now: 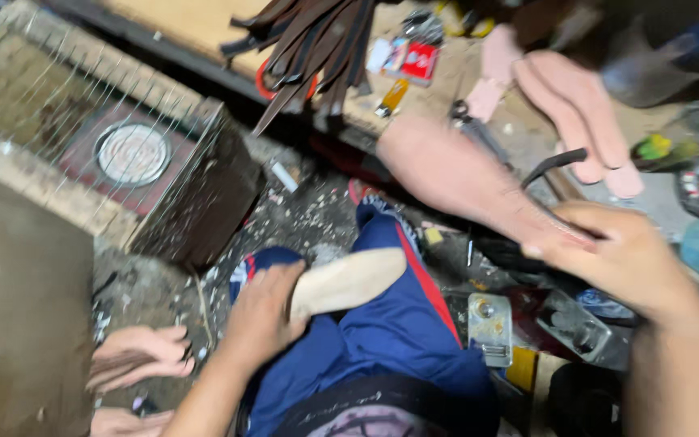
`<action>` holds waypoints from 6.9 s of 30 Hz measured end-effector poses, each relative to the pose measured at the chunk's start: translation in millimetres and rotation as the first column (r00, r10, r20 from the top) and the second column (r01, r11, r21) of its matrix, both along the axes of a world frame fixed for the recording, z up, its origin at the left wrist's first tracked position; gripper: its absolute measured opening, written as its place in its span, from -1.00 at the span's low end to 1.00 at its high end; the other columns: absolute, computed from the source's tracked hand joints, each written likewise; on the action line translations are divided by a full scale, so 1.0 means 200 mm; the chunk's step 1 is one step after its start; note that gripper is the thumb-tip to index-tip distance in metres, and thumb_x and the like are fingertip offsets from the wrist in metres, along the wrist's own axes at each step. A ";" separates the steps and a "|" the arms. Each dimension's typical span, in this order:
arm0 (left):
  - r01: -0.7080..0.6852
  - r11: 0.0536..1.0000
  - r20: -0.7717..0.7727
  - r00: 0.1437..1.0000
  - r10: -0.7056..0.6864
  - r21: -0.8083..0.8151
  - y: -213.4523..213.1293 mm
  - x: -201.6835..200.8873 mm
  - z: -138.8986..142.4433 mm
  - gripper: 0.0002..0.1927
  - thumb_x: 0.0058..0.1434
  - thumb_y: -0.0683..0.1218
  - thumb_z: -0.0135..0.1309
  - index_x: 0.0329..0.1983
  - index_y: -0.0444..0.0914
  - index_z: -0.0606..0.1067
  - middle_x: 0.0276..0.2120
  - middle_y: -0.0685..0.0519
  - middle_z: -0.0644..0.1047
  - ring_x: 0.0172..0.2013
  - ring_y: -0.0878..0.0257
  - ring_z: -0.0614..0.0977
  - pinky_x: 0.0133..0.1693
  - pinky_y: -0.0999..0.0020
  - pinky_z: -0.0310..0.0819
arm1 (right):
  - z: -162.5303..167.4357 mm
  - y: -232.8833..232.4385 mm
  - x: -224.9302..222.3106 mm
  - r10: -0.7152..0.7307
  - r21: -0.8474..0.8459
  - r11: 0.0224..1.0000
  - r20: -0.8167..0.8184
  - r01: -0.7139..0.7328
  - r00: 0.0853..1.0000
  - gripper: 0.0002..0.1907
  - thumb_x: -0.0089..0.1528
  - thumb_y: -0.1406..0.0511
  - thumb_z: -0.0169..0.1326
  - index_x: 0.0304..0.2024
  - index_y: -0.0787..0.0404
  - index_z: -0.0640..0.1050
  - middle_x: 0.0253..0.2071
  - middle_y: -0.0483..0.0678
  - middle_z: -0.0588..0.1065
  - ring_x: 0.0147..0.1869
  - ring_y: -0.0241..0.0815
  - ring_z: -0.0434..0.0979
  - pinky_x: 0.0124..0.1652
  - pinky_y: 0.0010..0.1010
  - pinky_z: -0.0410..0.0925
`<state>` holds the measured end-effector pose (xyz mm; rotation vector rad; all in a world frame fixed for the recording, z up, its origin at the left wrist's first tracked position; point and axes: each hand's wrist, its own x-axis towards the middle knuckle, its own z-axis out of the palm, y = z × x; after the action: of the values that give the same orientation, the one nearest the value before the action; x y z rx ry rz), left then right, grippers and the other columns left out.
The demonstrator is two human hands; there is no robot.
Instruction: The person sits on the floor and assembles a slipper: they hammer the sole onto the shoe upper, fit a strap across it, press the parts together, peel the protective liner off a pink insole, and shape the shoe over a wooden last by hand.
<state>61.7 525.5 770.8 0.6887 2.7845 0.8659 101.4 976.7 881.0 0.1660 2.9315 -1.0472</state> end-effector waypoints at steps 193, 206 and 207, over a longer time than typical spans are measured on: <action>-0.394 0.570 0.552 0.824 -0.128 0.721 -0.29 0.06 -0.16 -0.34 0.01 -0.26 0.37 0.20 -0.29 0.42 0.04 0.04 0.54 0.06 0.31 0.55 0.13 0.38 0.45 | -0.43 -1.30 -0.23 0.668 0.129 0.743 -0.213 -0.657 0.713 -0.34 -0.01 0.06 0.33 0.04 0.30 0.59 0.02 0.05 0.52 0.11 0.09 0.44 0.13 -0.09 0.19; -0.464 0.598 0.631 0.770 -0.092 0.653 -0.23 -0.05 -0.20 -0.32 -0.08 -0.28 0.38 0.17 -0.30 0.44 -0.02 0.01 0.58 -0.01 0.30 0.60 0.07 0.38 0.48 | -0.37 -0.88 -0.58 0.330 0.234 0.937 -0.351 -0.259 0.876 -0.63 0.11 0.18 0.30 -0.08 0.19 0.61 0.01 -0.01 0.55 0.14 0.04 0.46 0.14 -0.12 0.32; -0.467 0.592 0.636 0.765 -0.101 0.657 -0.23 -0.05 -0.20 -0.32 -0.07 -0.29 0.37 0.17 -0.31 0.44 -0.02 0.01 0.59 -0.01 0.30 0.61 0.07 0.37 0.48 | -0.37 -0.80 -0.64 0.288 0.333 0.930 -0.402 -0.154 0.869 -0.63 0.12 0.18 0.29 -0.08 0.21 0.62 0.01 0.02 0.53 0.15 0.09 0.43 0.13 -0.09 0.29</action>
<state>51.8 478.8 731.3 0.0735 1.7775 2.0038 -25.7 816.5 807.0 -0.4693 3.3860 -0.6866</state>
